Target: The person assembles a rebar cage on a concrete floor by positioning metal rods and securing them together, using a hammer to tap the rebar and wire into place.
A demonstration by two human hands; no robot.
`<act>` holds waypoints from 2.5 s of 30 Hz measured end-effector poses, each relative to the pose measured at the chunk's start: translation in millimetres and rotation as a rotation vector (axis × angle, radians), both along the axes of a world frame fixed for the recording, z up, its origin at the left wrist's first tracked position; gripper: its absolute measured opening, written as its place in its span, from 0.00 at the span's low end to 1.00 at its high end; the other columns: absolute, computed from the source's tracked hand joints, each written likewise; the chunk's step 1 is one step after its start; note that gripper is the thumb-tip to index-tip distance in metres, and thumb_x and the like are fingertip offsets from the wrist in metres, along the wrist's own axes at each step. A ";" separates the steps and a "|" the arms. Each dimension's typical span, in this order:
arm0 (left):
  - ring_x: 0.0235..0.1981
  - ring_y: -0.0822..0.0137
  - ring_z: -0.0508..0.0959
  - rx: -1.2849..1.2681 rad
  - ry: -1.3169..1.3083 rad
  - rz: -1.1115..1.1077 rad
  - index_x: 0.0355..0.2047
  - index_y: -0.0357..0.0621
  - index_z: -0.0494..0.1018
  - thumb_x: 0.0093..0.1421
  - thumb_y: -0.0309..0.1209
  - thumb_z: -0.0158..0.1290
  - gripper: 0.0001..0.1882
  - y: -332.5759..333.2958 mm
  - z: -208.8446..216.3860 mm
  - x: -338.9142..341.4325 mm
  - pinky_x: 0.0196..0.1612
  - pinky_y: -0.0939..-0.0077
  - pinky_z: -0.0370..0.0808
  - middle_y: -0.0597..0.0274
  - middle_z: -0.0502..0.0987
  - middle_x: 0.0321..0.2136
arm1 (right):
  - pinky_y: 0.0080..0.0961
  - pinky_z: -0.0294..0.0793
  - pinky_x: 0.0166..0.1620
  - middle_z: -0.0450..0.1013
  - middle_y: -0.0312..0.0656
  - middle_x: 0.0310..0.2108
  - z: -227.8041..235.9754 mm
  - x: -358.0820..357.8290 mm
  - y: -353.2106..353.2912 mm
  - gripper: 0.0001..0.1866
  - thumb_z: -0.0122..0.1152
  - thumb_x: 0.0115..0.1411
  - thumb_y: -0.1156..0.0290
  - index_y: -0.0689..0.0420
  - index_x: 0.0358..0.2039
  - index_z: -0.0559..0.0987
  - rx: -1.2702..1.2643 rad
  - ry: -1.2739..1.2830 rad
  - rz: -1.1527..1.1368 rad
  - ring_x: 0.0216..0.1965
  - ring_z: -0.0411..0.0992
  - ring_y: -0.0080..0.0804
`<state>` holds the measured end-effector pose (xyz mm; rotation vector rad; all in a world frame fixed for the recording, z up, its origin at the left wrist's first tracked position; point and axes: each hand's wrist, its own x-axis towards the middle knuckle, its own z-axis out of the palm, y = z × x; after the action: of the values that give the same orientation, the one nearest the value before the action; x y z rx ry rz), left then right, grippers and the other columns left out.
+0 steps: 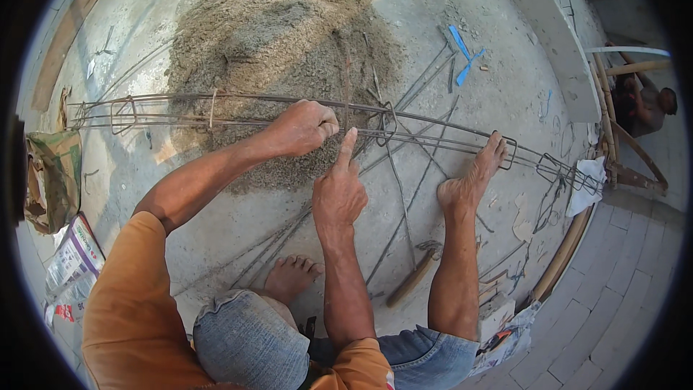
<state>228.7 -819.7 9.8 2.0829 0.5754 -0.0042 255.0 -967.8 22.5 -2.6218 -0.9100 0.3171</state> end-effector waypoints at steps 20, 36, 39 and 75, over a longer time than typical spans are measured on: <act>0.31 0.48 0.79 0.009 0.029 0.062 0.31 0.38 0.78 0.56 0.32 0.53 0.09 -3.6 -5.3 -1.1 0.35 0.57 0.72 0.46 0.79 0.27 | 0.43 0.69 0.24 0.73 0.51 0.24 10.5 -17.9 -18.3 0.38 0.55 0.53 0.78 0.53 0.65 0.58 -0.140 -0.036 0.006 0.21 0.73 0.49; 0.30 0.46 0.79 0.047 -0.025 0.144 0.25 0.40 0.78 0.53 0.32 0.55 0.08 -14.8 0.4 2.3 0.33 0.52 0.72 0.46 0.78 0.25 | 0.34 0.73 0.23 0.72 0.45 0.26 10.0 6.1 17.4 0.40 0.61 0.50 0.72 0.55 0.65 0.58 -0.181 -0.132 0.050 0.22 0.75 0.41; 0.28 0.45 0.78 0.049 0.034 0.100 0.21 0.39 0.76 0.52 0.32 0.54 0.09 -6.1 -6.0 3.4 0.32 0.51 0.71 0.45 0.77 0.23 | 0.34 0.73 0.24 0.72 0.45 0.27 0.7 3.4 20.2 0.39 0.60 0.51 0.72 0.55 0.65 0.58 -0.142 -0.174 0.065 0.22 0.75 0.42; 0.26 0.54 0.78 0.010 -0.028 0.128 0.27 0.38 0.78 0.55 0.29 0.53 0.08 -9.7 -12.5 -1.6 0.31 0.60 0.72 0.49 0.78 0.24 | 0.36 0.72 0.21 0.72 0.46 0.26 3.7 -10.8 -10.5 0.42 0.61 0.48 0.75 0.56 0.64 0.58 -0.151 -0.147 0.093 0.21 0.74 0.42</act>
<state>227.1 -829.5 -2.7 2.0492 0.6922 0.1018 244.2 -978.2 26.2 -2.7756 -1.0990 0.2269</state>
